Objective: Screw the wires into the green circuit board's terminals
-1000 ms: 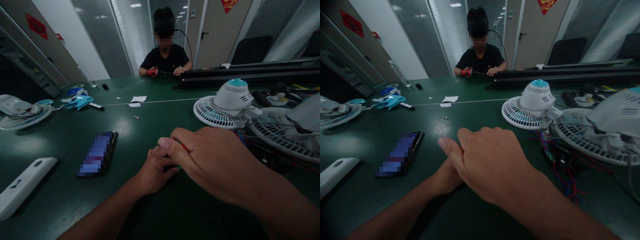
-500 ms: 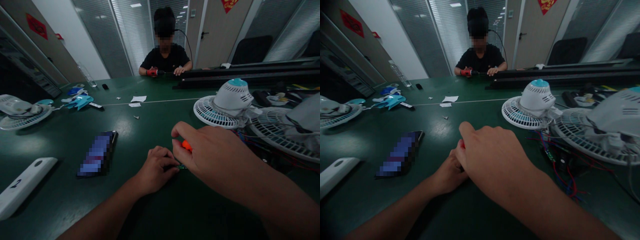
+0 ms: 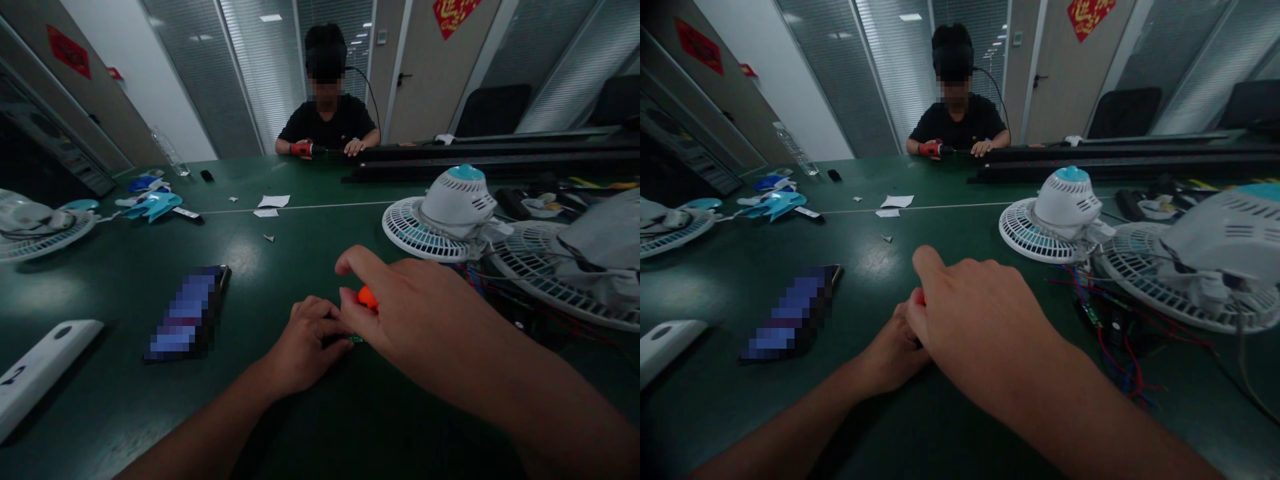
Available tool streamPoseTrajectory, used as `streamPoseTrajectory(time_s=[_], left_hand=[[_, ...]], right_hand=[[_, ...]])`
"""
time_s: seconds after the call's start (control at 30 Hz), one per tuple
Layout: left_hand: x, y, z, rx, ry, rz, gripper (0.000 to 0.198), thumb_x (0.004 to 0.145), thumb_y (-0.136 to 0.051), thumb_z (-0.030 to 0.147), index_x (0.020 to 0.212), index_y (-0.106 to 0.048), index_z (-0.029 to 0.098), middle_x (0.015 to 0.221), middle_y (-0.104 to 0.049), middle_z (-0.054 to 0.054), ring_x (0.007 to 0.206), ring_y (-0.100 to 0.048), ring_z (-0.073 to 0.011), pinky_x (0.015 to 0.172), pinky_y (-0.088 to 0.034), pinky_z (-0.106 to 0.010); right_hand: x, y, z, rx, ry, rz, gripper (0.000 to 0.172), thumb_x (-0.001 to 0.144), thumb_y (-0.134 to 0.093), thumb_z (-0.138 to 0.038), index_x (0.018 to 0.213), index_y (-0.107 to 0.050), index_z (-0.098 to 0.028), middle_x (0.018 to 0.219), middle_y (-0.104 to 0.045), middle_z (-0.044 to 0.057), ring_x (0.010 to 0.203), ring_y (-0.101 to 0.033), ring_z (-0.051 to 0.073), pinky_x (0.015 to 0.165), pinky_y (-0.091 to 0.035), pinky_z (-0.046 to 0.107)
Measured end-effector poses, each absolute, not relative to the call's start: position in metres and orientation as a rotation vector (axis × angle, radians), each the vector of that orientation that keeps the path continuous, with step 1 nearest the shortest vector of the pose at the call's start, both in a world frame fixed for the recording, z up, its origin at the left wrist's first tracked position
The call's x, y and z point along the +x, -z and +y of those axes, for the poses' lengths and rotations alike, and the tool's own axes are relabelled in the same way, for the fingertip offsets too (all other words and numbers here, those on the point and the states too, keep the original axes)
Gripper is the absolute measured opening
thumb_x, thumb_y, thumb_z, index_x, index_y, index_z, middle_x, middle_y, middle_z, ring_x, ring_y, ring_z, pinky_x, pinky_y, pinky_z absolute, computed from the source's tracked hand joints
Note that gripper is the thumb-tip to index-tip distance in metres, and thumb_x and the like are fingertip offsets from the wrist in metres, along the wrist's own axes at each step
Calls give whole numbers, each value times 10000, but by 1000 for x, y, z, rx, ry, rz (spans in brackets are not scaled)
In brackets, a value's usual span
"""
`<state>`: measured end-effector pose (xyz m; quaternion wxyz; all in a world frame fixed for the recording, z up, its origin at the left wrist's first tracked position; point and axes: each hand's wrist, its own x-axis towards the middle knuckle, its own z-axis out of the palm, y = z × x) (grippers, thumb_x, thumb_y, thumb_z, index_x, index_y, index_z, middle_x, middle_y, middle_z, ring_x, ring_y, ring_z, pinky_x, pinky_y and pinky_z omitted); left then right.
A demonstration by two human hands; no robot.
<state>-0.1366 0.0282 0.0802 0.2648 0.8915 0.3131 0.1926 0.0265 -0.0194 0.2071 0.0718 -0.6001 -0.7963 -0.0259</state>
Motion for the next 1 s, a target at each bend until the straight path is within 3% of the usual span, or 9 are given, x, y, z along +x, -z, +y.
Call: streamPoseTrajectory(time_s=[0.57, 0.8, 1.0], left_hand=[[-136, -78, 29, 2368, -567, 821, 131, 844, -688, 221, 969, -718, 248, 1050, -634, -35, 1025, -558, -243, 905, -452, -423], [-136, -77, 29, 2371, -544, 833, 111, 861, -662, 246, 953, -723, 245, 1054, -652, -42, 1034, -561, -258, 905, -461, -440], [-136, -79, 27, 2300, -583, 788, 154, 871, -600, 222, 952, -728, 253, 1051, -676, -51, 1005, -579, -275, 845, -498, -433]], right_hand=[[27, -206, -19, -1760, -5, -2381, 182, 877, -450, -299, 1033, -495, -218, 705, -618, 14, 580, -557, 190, 511, -231, 301], [27, -208, -17, -1753, 8, -2419, 126, 886, -419, -318, 934, -507, -242, 713, -621, 18, 550, -501, 184, 491, -151, 309], [28, -214, -23, -1747, -115, -2328, 229, 924, -398, -348, 780, -539, -239, 606, -571, -19, 516, -446, 143, 502, -156, 306]])
